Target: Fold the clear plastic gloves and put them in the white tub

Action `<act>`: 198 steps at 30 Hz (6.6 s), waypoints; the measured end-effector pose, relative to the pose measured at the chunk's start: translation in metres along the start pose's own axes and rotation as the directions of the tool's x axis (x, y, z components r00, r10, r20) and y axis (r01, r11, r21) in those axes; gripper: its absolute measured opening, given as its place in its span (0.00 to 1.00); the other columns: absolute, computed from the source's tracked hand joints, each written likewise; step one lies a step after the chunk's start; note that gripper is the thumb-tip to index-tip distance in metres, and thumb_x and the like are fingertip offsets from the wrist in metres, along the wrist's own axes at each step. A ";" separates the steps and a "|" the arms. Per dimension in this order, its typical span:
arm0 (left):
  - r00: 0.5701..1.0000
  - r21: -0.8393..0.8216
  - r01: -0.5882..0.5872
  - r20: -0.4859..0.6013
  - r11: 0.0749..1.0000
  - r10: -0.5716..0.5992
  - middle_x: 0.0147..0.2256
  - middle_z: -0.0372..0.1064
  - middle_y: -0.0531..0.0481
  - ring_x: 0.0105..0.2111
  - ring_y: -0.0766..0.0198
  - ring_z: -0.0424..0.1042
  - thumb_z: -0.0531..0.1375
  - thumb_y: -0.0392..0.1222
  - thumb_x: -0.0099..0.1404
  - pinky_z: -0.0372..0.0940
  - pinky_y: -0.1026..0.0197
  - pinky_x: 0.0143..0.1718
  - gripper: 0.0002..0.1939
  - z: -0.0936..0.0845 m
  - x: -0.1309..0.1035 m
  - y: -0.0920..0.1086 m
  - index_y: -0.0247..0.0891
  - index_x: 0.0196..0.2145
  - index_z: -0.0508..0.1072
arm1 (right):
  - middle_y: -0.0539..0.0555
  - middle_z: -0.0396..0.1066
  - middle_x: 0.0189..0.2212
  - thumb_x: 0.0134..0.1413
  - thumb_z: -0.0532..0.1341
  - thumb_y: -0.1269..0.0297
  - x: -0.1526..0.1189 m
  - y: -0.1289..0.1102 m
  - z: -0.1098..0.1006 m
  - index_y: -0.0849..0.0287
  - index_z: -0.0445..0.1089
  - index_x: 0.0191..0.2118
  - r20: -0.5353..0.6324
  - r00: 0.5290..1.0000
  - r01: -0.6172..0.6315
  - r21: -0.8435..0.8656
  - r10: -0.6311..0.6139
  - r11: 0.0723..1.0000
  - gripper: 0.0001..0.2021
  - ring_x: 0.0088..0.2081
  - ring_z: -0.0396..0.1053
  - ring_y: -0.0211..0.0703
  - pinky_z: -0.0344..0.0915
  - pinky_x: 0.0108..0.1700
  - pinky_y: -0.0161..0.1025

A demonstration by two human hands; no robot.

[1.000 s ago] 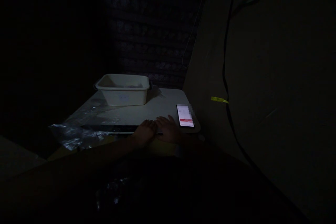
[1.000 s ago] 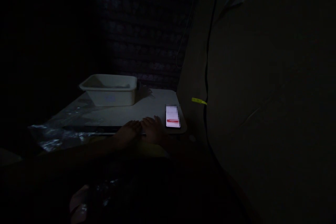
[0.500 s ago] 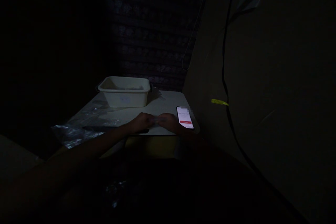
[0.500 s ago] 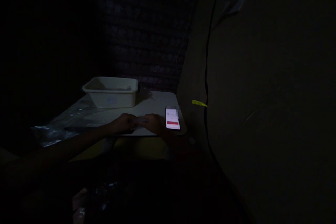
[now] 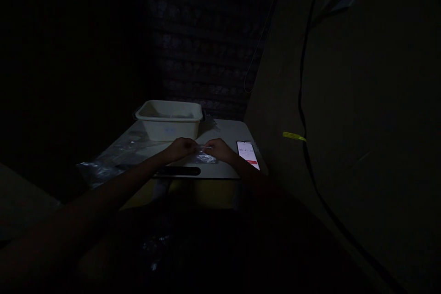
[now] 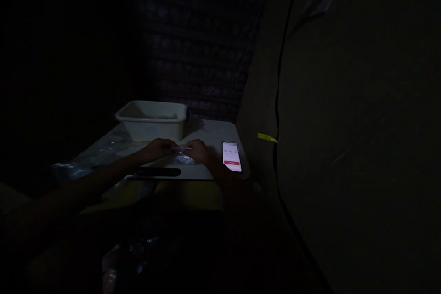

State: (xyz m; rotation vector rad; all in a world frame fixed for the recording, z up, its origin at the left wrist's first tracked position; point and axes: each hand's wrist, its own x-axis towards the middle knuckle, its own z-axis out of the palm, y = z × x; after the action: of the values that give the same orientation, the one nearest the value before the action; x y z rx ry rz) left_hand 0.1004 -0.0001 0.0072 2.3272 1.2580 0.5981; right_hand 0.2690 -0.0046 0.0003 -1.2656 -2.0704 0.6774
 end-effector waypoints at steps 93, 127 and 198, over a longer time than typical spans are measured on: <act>0.956 0.552 0.113 -0.288 0.826 0.062 0.36 0.65 0.42 0.37 0.58 0.63 0.43 0.41 0.55 0.58 0.58 0.38 0.18 -0.043 -0.042 -0.058 0.31 0.36 0.66 | 0.52 0.69 0.30 0.47 0.49 0.67 0.020 -0.020 0.038 0.60 0.67 0.28 0.040 0.984 0.169 -0.522 -0.173 0.836 0.10 0.36 0.63 0.38 0.55 0.36 0.35; 0.916 0.085 -0.359 -0.161 0.929 0.369 0.34 0.64 0.48 0.38 0.62 0.60 0.51 0.32 0.46 0.57 0.59 0.39 0.23 0.009 0.003 0.022 0.34 0.43 0.60 | 0.49 0.68 0.26 0.40 0.56 0.66 0.002 -0.022 -0.063 0.61 0.68 0.25 -0.055 0.986 0.165 0.295 -0.156 0.941 0.06 0.32 0.64 0.34 0.57 0.36 0.33; 0.967 0.646 -0.230 0.237 0.728 0.095 0.53 0.44 0.39 0.51 0.50 0.46 0.39 0.49 0.59 0.49 0.50 0.43 0.25 0.060 -0.019 -0.008 0.37 0.52 0.49 | 0.57 0.63 0.38 0.45 0.47 0.65 -0.038 0.036 -0.012 0.61 0.62 0.38 0.081 0.995 0.030 -0.811 0.062 0.584 0.14 0.39 0.59 0.45 0.52 0.38 0.42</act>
State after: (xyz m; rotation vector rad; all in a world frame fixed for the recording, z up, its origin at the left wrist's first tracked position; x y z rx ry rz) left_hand 0.1192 -0.0221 -0.0489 3.0191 1.3329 -0.0772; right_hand 0.3126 -0.0226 -0.0255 -1.7416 -2.5653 -0.3187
